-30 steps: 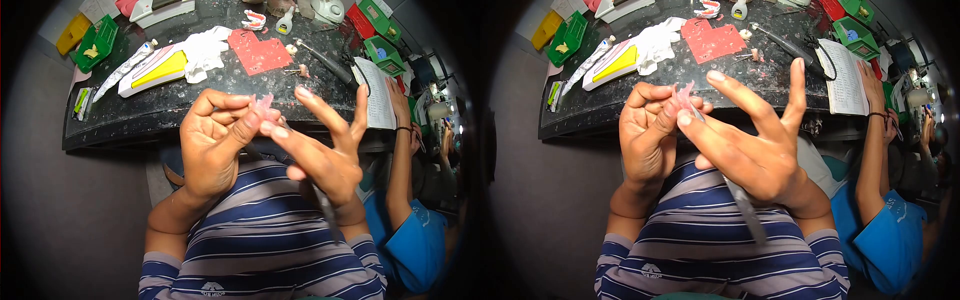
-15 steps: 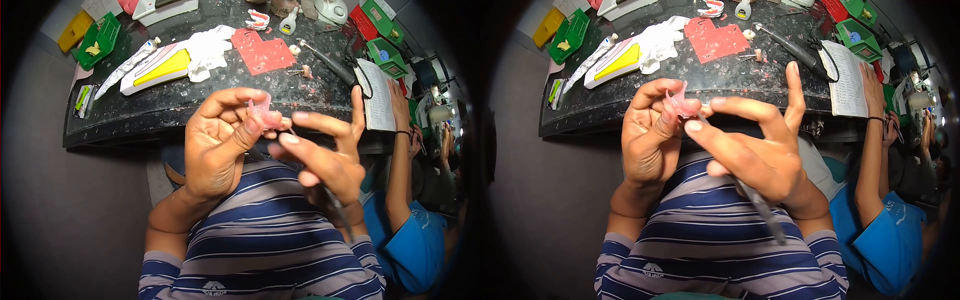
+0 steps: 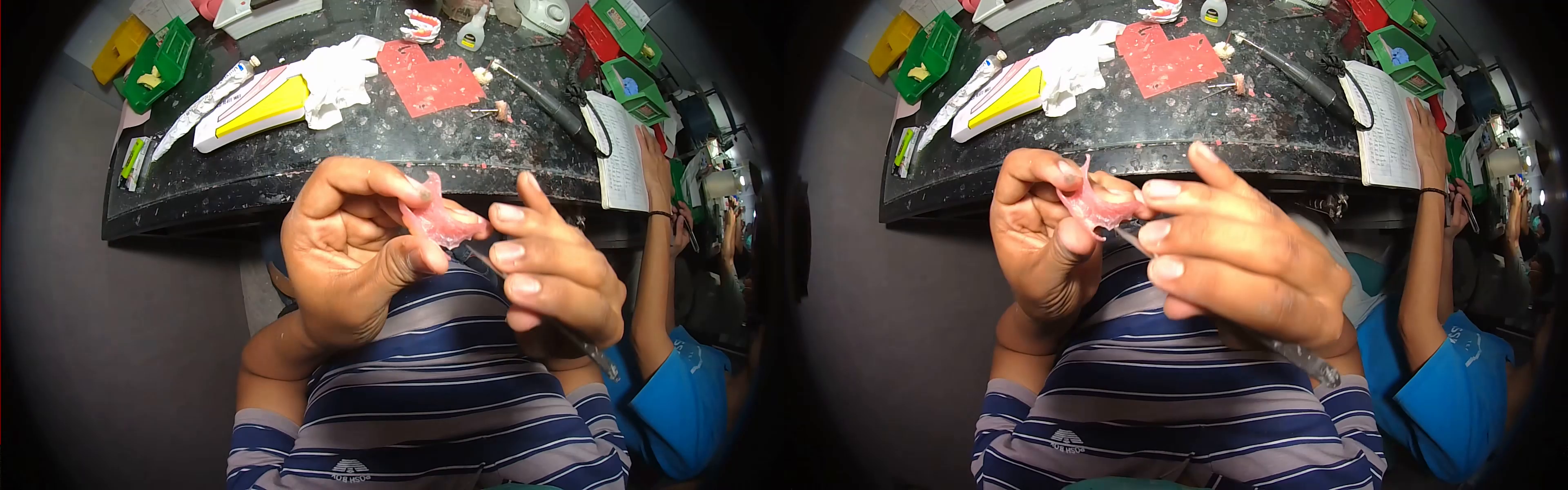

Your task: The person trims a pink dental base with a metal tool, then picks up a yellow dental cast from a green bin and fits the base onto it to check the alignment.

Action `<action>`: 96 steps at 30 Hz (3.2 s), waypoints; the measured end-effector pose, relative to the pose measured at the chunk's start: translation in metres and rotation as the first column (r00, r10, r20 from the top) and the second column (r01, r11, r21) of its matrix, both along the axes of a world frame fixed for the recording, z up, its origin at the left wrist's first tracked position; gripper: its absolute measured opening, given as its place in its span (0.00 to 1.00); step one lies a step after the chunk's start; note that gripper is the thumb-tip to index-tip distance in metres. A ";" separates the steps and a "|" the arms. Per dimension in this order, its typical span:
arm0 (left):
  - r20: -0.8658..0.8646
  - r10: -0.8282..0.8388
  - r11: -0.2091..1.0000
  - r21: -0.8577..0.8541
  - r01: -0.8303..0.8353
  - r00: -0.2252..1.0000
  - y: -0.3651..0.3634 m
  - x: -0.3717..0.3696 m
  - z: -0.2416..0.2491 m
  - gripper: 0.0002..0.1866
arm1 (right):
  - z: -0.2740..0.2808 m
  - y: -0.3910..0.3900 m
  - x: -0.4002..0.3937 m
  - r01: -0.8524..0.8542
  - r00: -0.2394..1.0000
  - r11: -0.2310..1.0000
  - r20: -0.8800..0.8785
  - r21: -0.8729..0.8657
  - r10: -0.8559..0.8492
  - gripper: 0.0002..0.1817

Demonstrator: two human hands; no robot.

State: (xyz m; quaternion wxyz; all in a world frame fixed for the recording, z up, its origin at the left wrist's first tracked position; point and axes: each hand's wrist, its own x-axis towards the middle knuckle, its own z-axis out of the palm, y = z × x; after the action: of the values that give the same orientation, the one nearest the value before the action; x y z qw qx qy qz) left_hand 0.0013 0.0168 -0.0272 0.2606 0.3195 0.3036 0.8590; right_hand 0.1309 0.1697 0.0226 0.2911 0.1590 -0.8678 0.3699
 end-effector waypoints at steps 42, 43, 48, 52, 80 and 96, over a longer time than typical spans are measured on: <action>-0.133 0.133 0.987 -0.075 -0.143 0.982 -0.010 0.007 0.002 0.28 | 0.013 -0.009 0.001 0.071 0.990 0.916 -0.142 0.395 -0.015 0.07; -0.126 0.123 0.987 -0.084 -0.134 0.984 -0.010 0.007 0.002 0.28 | 0.014 -0.007 0.001 0.063 0.991 0.909 -0.136 0.411 -0.007 0.07; -0.084 0.093 0.983 -0.148 -0.105 0.992 -0.010 0.003 0.003 0.27 | 0.017 -0.006 -0.003 0.056 0.991 0.898 -0.130 0.437 0.002 0.06; -0.021 0.077 0.969 -0.232 -0.080 0.997 -0.008 0.004 0.013 0.32 | 0.014 -0.002 -0.008 0.053 0.979 0.886 -0.200 0.460 0.045 0.07; -0.060 -0.013 0.993 -0.122 0.006 0.998 -0.007 -0.003 0.006 0.24 | 0.012 0.006 -0.002 -0.064 0.996 0.951 -0.034 0.304 0.077 0.11; -0.023 0.024 0.934 -0.357 -0.031 0.999 -0.007 0.003 0.021 0.34 | 0.005 0.009 -0.007 -0.077 0.984 0.959 -0.135 0.273 0.117 0.09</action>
State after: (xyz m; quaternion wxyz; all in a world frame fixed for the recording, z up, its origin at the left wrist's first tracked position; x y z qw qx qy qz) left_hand 0.0047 0.0099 -0.0063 0.2993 0.2705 0.4613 0.7902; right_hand 0.1237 0.1785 0.0274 0.3130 0.2665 -0.8764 0.2508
